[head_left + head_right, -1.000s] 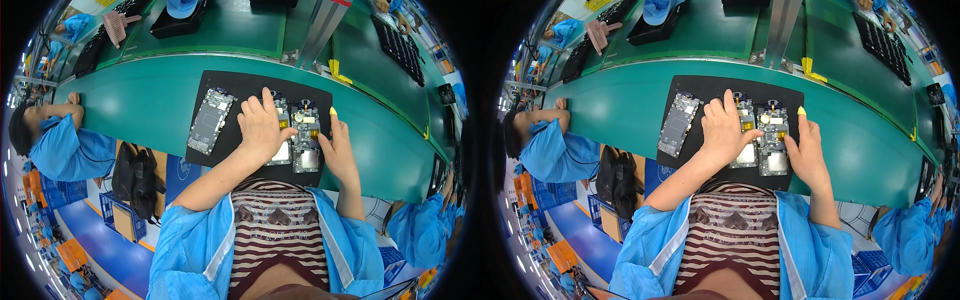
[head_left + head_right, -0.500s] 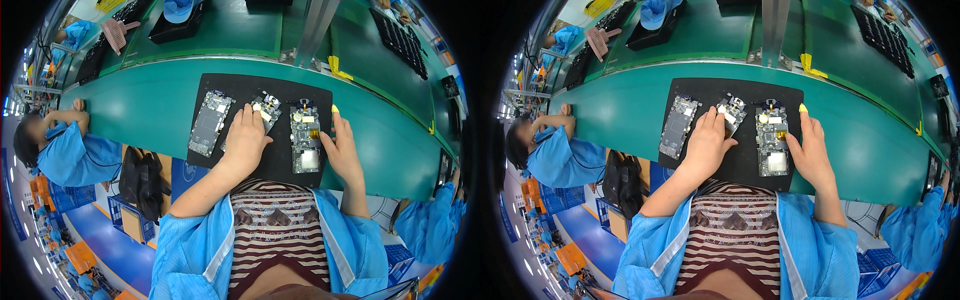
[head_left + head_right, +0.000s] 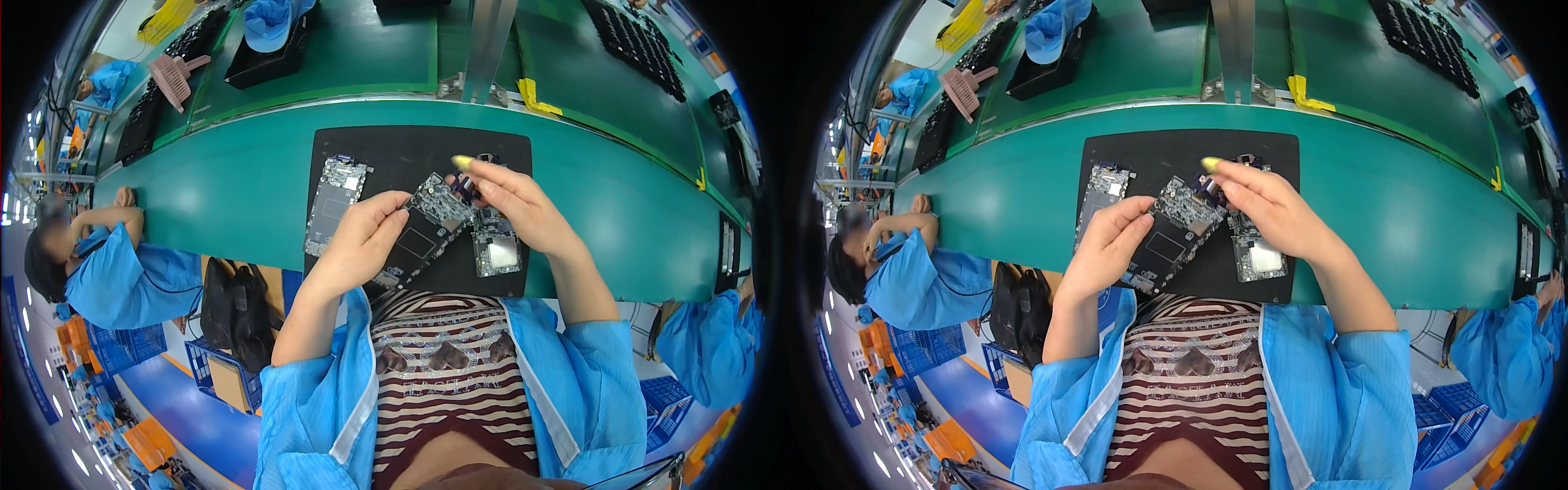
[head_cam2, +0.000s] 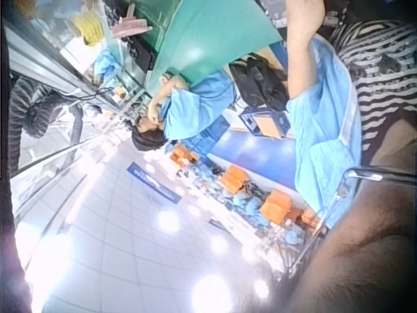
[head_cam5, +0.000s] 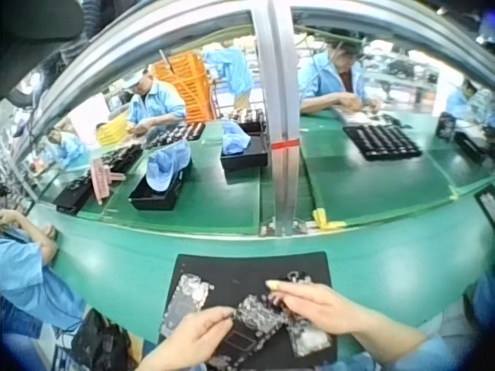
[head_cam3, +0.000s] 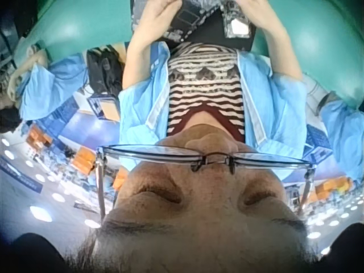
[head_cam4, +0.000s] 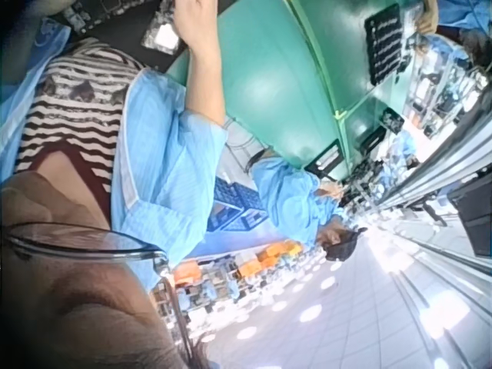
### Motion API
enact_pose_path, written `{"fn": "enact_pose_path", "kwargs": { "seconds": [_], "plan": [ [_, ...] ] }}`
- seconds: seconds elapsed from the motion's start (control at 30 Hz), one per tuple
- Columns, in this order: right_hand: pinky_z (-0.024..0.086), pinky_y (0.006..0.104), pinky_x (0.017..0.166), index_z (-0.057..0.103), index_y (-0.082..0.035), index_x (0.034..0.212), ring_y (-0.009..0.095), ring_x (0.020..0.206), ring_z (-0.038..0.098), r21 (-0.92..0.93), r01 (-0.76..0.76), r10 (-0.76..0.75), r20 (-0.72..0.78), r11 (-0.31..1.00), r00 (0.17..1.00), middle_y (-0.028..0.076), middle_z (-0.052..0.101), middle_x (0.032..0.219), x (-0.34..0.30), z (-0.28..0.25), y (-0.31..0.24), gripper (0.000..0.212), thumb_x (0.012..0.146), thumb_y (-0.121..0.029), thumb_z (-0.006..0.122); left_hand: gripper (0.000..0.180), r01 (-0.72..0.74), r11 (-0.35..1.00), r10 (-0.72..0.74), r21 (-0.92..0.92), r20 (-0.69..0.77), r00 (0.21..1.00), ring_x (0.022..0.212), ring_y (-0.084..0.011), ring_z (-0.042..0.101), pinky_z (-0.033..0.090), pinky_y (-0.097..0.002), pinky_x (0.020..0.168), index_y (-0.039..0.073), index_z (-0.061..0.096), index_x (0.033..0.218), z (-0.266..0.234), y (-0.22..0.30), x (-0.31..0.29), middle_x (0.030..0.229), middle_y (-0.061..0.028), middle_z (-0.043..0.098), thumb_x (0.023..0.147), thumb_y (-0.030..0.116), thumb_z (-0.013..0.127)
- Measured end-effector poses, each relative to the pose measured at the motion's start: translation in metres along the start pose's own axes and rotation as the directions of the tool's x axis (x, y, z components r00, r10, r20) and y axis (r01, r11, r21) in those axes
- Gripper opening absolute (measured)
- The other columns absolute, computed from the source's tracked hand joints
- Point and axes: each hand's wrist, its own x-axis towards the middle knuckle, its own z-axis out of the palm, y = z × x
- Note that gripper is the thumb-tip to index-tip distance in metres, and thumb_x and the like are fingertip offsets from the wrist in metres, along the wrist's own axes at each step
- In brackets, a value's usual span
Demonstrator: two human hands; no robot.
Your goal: Assembling electronic components for smartphones on a factory production line.
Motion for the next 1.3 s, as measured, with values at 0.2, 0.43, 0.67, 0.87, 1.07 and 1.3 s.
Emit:
{"fn": "enact_pose_path", "kwargs": {
  "seconds": [0.2, 0.43, 0.67, 0.87, 1.07, 1.3],
  "plan": [
    [0.045, 0.0231, 0.085, 0.048, 0.000, 0.132, 0.008, 0.098, 0.056, 0.134, -0.214, 0.190, 0.171, 0.968, 0.967, 0.004, 0.062, 0.110, 0.004, 0.007, 0.005, 0.039, 0.098, -0.018, 0.046, 0.021, 0.089, 0.928, -0.049, -0.362, 0.118, 0.992, 0.072, -0.0032, 0.050, 0.043, -0.0215, 0.062, -0.003, 0.058, 0.109, 0.008, -0.008, -0.003, 0.079, 0.0010, 0.061, 0.093, 0.008, 0.051],
    [0.045, 0.0209, 0.086, 0.048, -0.002, 0.133, 0.007, 0.098, 0.054, 0.222, -0.257, 0.203, 0.238, 0.941, 0.950, 0.003, 0.059, 0.115, -0.001, 0.012, 0.003, 0.037, 0.099, -0.017, 0.046, 0.019, 0.081, 0.913, -0.032, -0.400, 0.128, 0.991, 0.078, -0.0042, 0.055, 0.046, -0.0215, 0.069, -0.004, 0.059, 0.106, 0.014, -0.013, -0.005, 0.085, -0.0023, 0.065, 0.089, 0.004, 0.058],
    [0.043, 0.0180, 0.068, 0.052, -0.003, 0.129, 0.001, 0.077, 0.050, 0.327, -0.391, 0.323, 0.244, 0.860, 0.914, 0.002, 0.063, 0.104, -0.001, 0.006, -0.002, 0.035, 0.096, -0.014, 0.051, 0.016, 0.046, 0.939, -0.032, -0.340, 0.048, 0.998, 0.073, -0.0060, 0.055, 0.046, -0.0243, 0.065, -0.004, 0.061, 0.102, 0.018, -0.013, -0.008, 0.080, -0.0059, 0.066, 0.089, 0.005, 0.057],
    [0.044, 0.0181, 0.070, 0.055, -0.003, 0.126, 0.003, 0.079, 0.052, 0.300, -0.339, 0.263, 0.265, 0.892, 0.928, 0.003, 0.063, 0.105, 0.000, 0.004, -0.003, 0.033, 0.095, -0.012, 0.053, 0.017, 0.017, 0.962, -0.016, -0.273, 0.008, 1.000, 0.069, -0.0071, 0.055, 0.045, -0.0253, 0.063, -0.004, 0.061, 0.102, 0.020, -0.015, -0.010, 0.078, -0.0085, 0.066, 0.088, 0.006, 0.058],
    [0.047, 0.0249, 0.088, 0.054, 0.000, 0.127, 0.011, 0.102, 0.059, 0.346, -0.276, 0.189, 0.266, 0.897, 0.945, 0.009, 0.061, 0.119, 0.000, 0.003, 0.002, 0.034, 0.094, -0.010, 0.053, 0.019, 0.058, 0.989, -0.055, -0.136, 0.030, 0.998, 0.083, -0.0052, 0.056, 0.045, -0.0208, 0.073, -0.006, 0.057, 0.107, 0.020, -0.005, -0.011, 0.092, -0.0046, 0.065, 0.089, 0.000, 0.057],
    [0.047, 0.0248, 0.090, 0.053, 0.002, 0.127, 0.011, 0.102, 0.059, 0.346, -0.249, 0.173, 0.236, 0.904, 0.956, 0.009, 0.061, 0.118, 0.002, 0.007, 0.004, 0.035, 0.094, -0.010, 0.053, 0.022, -0.073, 0.993, 0.057, -0.096, -0.161, 0.985, 0.065, -0.0263, 0.064, 0.047, -0.0306, 0.058, -0.003, 0.058, 0.104, 0.034, 0.001, -0.011, 0.079, -0.0187, 0.065, 0.083, 0.001, 0.061]
  ]
}}
